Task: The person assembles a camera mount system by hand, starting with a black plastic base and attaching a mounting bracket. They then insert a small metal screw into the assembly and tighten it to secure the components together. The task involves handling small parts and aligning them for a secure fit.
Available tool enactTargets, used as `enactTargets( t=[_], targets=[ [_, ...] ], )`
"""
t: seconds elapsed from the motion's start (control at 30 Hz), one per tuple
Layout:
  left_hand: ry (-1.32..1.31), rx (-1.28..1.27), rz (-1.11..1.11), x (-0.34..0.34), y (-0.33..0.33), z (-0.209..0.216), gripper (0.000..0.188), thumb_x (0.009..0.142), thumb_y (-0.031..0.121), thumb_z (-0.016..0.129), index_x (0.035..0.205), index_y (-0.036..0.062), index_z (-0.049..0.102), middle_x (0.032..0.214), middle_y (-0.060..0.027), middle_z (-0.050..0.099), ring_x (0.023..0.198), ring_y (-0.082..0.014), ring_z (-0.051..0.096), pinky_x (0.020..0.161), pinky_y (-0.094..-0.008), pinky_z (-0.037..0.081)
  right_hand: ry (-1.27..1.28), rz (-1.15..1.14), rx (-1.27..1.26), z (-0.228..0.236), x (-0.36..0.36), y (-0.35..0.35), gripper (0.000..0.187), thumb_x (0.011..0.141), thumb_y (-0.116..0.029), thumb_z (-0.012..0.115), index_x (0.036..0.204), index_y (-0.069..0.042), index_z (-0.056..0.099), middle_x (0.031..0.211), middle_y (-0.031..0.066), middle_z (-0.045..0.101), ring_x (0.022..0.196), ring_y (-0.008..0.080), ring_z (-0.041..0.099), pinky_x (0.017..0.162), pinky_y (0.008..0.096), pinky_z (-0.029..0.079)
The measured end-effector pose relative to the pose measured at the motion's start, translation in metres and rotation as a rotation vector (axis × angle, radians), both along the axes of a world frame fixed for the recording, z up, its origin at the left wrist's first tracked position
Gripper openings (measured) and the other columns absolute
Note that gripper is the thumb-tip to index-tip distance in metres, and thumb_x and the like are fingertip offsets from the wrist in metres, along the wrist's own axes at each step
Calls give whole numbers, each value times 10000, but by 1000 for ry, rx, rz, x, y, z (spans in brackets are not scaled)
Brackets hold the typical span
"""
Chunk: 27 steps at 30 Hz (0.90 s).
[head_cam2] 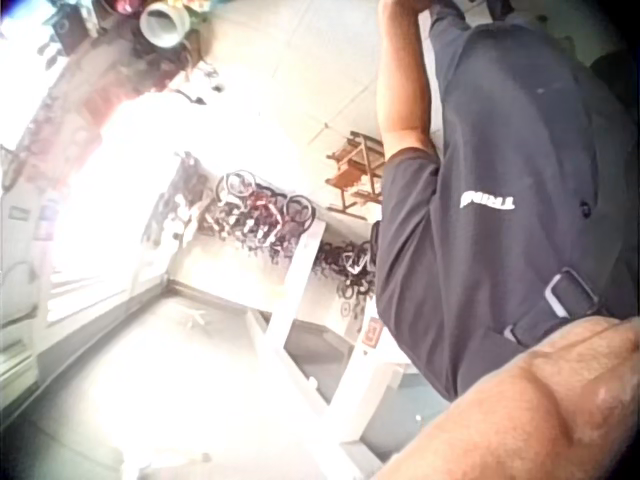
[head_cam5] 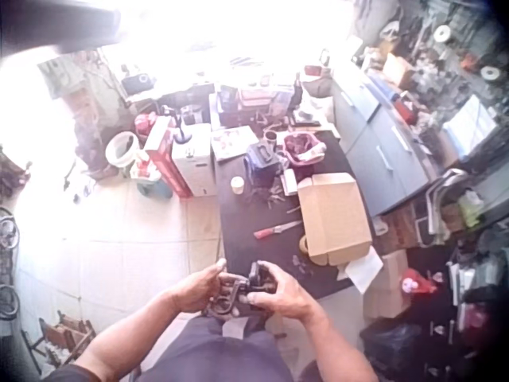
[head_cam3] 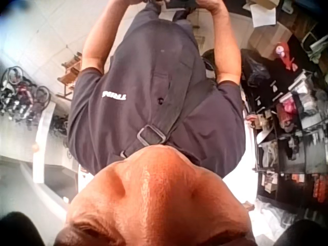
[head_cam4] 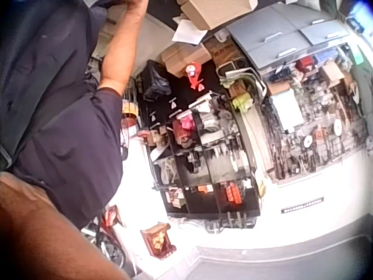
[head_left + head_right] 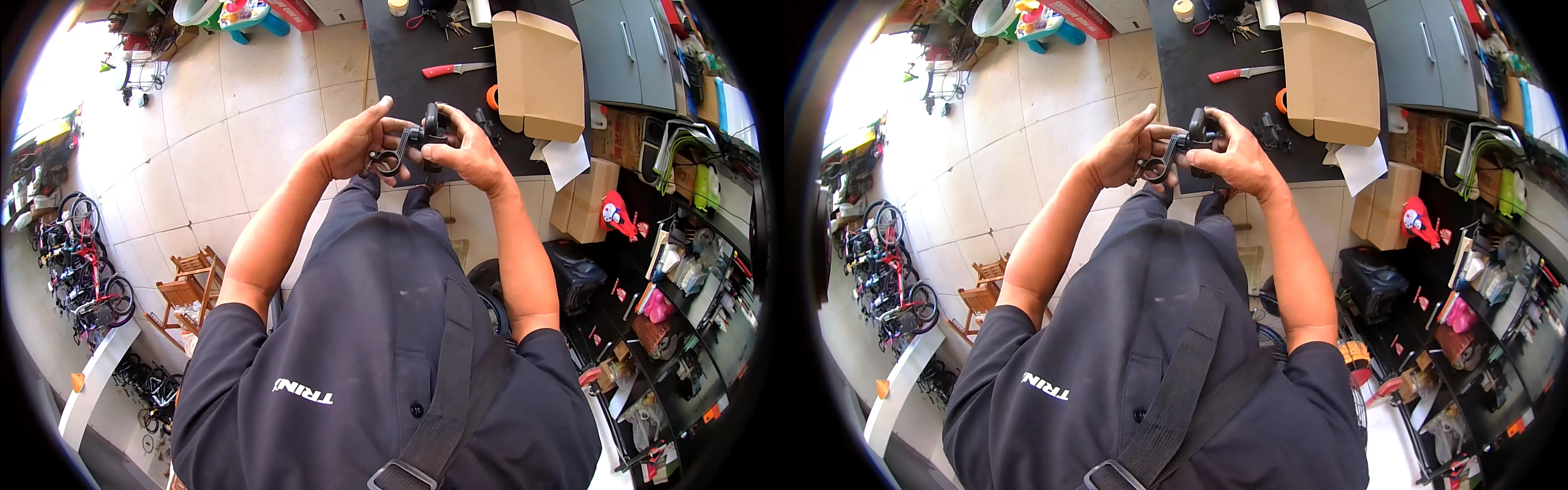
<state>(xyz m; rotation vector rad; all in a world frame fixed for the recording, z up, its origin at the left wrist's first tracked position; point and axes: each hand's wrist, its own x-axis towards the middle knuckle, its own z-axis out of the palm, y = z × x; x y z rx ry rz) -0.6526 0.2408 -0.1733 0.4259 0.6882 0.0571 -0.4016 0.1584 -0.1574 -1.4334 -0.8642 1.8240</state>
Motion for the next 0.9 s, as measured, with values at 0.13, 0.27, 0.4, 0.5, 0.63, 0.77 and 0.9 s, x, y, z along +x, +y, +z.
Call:
enactTargets(
  t=[0.13,0.27,0.4,0.5,0.63,0.77,0.9],
  targets=[
    [73,14,-7,3,2,0,807,1113,690,317,1490,20,563,1084,-153,777,828,-284,773,720,-416,646,5,4,-3,-3,-1,1,968,819,-172,862,1608,78,362,1407,131,596,1252,215,647,1081,369,541],
    [167,373,-61,9,-8,6,587,1100,432,615,1493,2,548,1035,-125,756,817,-206,747,677,-333,594,-20,20,-10,-2,0,-1,965,819,-171,867,1604,81,365,1411,130,597,1234,204,650,1056,363,553],
    [249,623,-147,15,-13,5,436,1074,282,708,1369,-28,623,898,-73,721,734,-121,677,639,-299,543,-121,68,51,-1,0,-2,933,806,-154,860,1596,44,405,1344,112,613,1075,147,640,941,324,572],
    [345,639,-266,15,-8,6,423,1123,384,615,1171,-20,731,821,-12,693,696,-77,621,632,-284,510,-246,164,121,16,-5,-3,866,752,-114,800,1556,-75,482,1074,70,619,960,157,617,943,335,537],
    [341,371,-232,10,-4,-16,491,1139,438,563,1156,-15,752,890,4,714,763,-70,638,697,-274,524,-335,226,270,23,-8,-4,865,697,-87,743,1529,-121,509,1003,76,596,922,201,619,959,356,528],
    [251,469,-146,18,-7,-3,462,1062,391,682,1251,-29,718,992,-46,739,856,-98,655,780,-310,556,-331,189,251,15,-3,-8,890,700,-109,759,1549,-96,492,998,58,597,919,182,609,941,347,531],
    [309,771,-401,17,-1,27,655,960,286,797,1470,-40,545,1150,-157,762,976,-172,718,876,-339,575,-342,191,219,16,-1,-8,899,718,-138,780,1561,-63,478,989,48,594,901,154,598,887,327,542]
  ],
)
